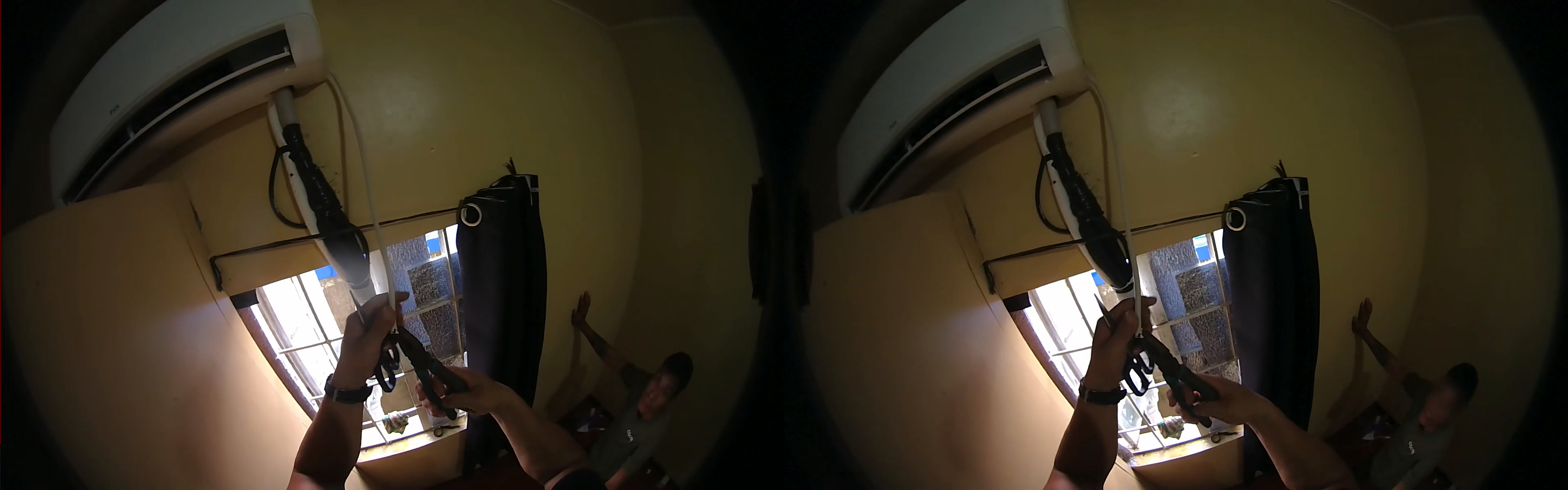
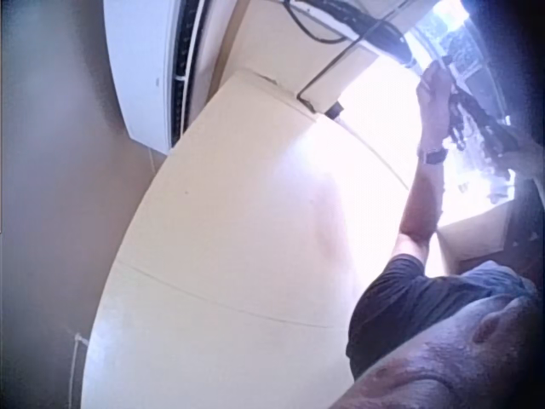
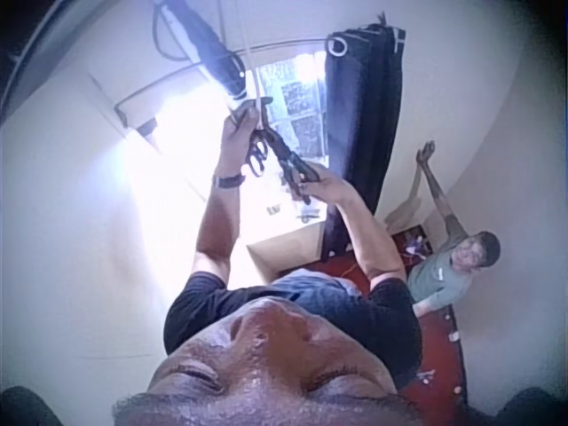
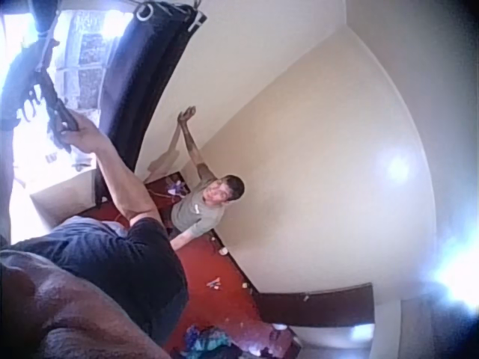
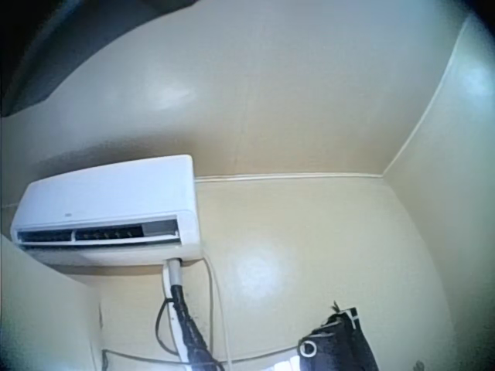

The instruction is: The person connects and secures a white conduit to an indoor air conditioner unit. They use a pair of pliers and a utility knife to trim the conduit and connect it to a power strip and the unit's wiring.

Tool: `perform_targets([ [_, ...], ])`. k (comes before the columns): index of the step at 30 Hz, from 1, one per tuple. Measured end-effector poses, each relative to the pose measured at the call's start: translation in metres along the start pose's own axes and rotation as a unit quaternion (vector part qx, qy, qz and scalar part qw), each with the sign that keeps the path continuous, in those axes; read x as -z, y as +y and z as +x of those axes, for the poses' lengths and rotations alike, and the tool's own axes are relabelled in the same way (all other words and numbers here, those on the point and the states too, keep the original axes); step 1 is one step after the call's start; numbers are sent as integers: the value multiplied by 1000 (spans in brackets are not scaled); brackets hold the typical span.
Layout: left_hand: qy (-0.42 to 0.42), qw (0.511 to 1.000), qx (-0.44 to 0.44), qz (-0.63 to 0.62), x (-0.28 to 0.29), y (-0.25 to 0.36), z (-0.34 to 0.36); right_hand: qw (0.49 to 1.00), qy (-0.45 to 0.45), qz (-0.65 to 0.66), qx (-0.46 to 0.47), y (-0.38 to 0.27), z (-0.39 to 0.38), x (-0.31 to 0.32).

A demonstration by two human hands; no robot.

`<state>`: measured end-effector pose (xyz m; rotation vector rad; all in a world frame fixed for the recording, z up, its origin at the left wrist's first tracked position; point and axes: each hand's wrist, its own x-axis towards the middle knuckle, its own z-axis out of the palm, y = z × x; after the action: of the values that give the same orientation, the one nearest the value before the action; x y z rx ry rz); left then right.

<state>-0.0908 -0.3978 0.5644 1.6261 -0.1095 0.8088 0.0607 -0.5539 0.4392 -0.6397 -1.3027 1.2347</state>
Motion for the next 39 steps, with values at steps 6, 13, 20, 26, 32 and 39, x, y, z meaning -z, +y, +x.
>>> perform_targets([
  [6,63,891,-157,421,9,11,-10,968,105,-219,59,-9,-4,-4],
  [13,6,898,-156,411,7,11,-7,895,119,-418,99,-30,-12,-8],
  [20,-42,889,-172,421,13,13,-3,750,229,-610,110,-54,-22,-36],
  [26,-52,837,-201,506,13,29,1,700,266,-656,96,-69,-23,-46],
  [32,-61,821,-230,520,12,32,4,770,210,-596,92,-63,-23,-32],
  [39,-62,817,-240,521,9,36,5,785,217,-571,100,-62,-23,-31],
])
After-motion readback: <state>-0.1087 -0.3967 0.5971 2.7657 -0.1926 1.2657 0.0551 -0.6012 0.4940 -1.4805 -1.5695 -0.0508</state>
